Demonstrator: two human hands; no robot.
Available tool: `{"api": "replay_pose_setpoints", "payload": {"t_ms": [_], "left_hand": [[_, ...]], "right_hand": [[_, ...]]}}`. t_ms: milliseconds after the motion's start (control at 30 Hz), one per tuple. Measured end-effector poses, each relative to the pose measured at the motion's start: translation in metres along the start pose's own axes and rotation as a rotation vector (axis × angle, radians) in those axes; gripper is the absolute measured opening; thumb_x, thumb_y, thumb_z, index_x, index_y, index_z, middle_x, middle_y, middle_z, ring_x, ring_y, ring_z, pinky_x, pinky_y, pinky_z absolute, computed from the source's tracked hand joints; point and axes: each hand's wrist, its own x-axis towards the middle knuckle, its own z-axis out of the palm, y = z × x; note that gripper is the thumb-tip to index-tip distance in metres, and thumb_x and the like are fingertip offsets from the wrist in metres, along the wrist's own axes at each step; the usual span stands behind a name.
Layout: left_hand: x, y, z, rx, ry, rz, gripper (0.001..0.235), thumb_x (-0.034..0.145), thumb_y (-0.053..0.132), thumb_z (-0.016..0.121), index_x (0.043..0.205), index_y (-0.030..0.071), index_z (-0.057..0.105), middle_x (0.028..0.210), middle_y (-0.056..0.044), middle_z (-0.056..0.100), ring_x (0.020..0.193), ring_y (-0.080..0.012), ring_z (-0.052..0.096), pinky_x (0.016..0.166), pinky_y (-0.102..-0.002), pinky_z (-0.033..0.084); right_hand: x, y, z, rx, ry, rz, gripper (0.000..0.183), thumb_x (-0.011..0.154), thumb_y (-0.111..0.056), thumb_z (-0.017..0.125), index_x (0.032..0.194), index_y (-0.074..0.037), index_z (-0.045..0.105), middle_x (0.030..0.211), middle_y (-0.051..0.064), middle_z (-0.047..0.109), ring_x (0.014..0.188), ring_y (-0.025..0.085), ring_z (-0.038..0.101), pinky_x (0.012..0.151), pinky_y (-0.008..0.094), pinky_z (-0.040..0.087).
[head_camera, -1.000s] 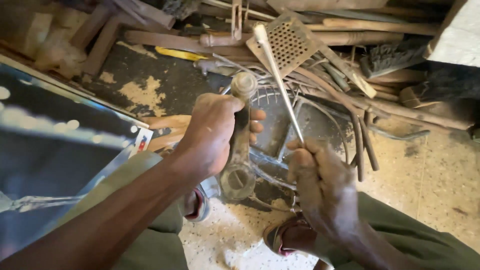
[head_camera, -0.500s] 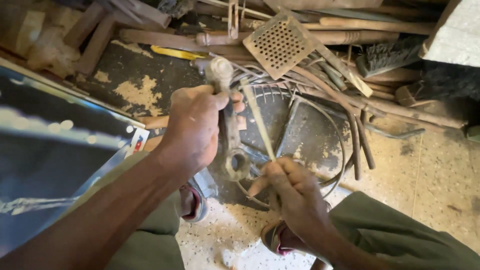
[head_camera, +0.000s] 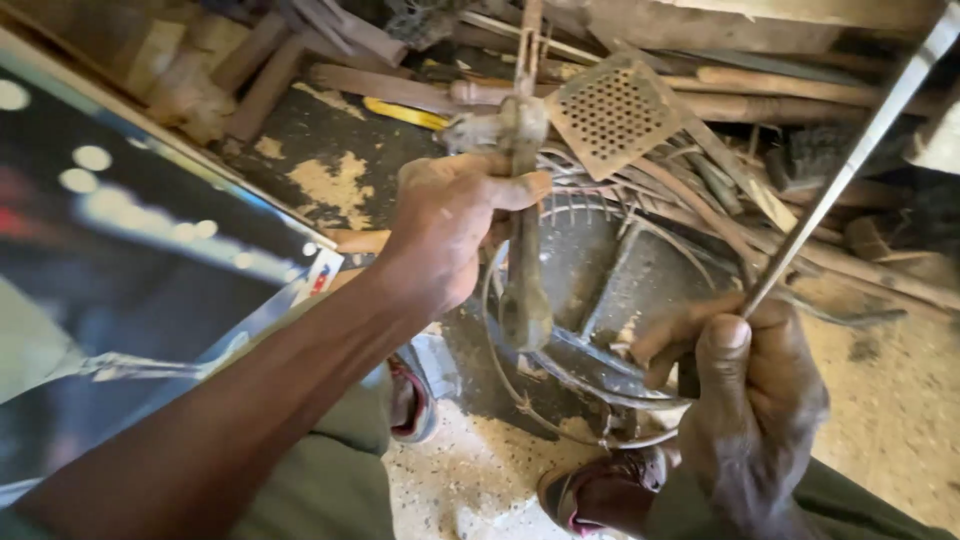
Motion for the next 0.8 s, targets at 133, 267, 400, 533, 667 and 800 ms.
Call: {"api": "replay_pose_setpoints", "payload": {"t_ms": [133, 267, 400, 533, 667, 800], "left_hand": [[-0.001, 0.012, -0.002, 0.016, 0.003, -0.075, 0.02, 0.071, -0.007, 0.081, 0.09, -0.01, 0.074, 0.086, -0.018, 0.076, 0.074, -0.0295, 0.071, 0.072, -0.042, 0.061], [0.01, 0.012, -0.006, -0.197, -0.104, -0.105, 0.011, 0.089, -0.007, 0.069, 0.099, -0.012, 0.068, 0.091, -0.02, 0.068, 0.07, -0.0259, 0.062, 0.055, -0.035, 0.054], [0.006, 0.02, -0.014, -0.252, 0.024, -0.135, 0.017, 0.099, -0.004, 0.065, 0.111, -0.015, 0.068, 0.081, -0.02, 0.067, 0.062, -0.026, 0.063, 0.051, -0.035, 0.056], [0.015, 0.001, -0.016, -0.253, 0.01, -0.095, 0.01, 0.094, -0.002, 0.07, 0.091, -0.01, 0.066, 0.076, -0.017, 0.062, 0.058, -0.0271, 0.058, 0.051, -0.037, 0.055], [0.016, -0.01, -0.013, -0.266, 0.011, -0.144, 0.011, 0.106, 0.001, 0.059, 0.104, -0.008, 0.065, 0.073, -0.014, 0.061, 0.053, -0.0199, 0.056, 0.043, -0.031, 0.05], [0.018, -0.034, 0.002, -0.201, 0.036, -0.155, 0.009, 0.104, -0.002, 0.055, 0.097, -0.003, 0.06, 0.073, -0.01, 0.055, 0.056, -0.019, 0.052, 0.045, -0.033, 0.046]], "right_hand": [[-0.02, 0.042, 0.013, 0.083, -0.129, 0.546, 0.038, 0.111, -0.031, 0.032, 0.093, -0.006, 0.054, 0.072, 0.015, 0.072, 0.05, 0.026, 0.064, 0.041, 0.037, 0.05], [-0.031, 0.04, 0.025, -0.406, -0.542, 0.537, 0.049, 0.101, -0.034, 0.036, 0.069, -0.015, 0.069, 0.095, 0.003, 0.076, 0.088, 0.018, 0.068, 0.079, 0.037, 0.053], [-0.013, 0.027, 0.035, -0.448, -0.432, 0.783, 0.038, 0.102, -0.032, 0.042, 0.089, -0.013, 0.073, 0.082, 0.002, 0.077, 0.057, 0.016, 0.057, 0.049, 0.028, 0.044], [-0.031, 0.076, 0.022, -0.279, -0.7, 0.254, 0.026, 0.105, -0.015, 0.04, 0.095, -0.009, 0.063, 0.075, 0.006, 0.07, 0.059, 0.016, 0.072, 0.051, 0.026, 0.068], [-0.01, 0.058, 0.013, 0.009, -0.451, 0.496, 0.023, 0.106, -0.018, 0.049, 0.096, -0.007, 0.066, 0.062, 0.006, 0.063, 0.037, 0.014, 0.047, 0.026, 0.028, 0.039], [-0.012, 0.042, 0.025, -0.097, -0.48, 0.42, 0.043, 0.094, -0.04, 0.053, 0.114, -0.006, 0.07, 0.071, 0.008, 0.082, 0.034, 0.008, 0.047, 0.025, 0.026, 0.044]]}}
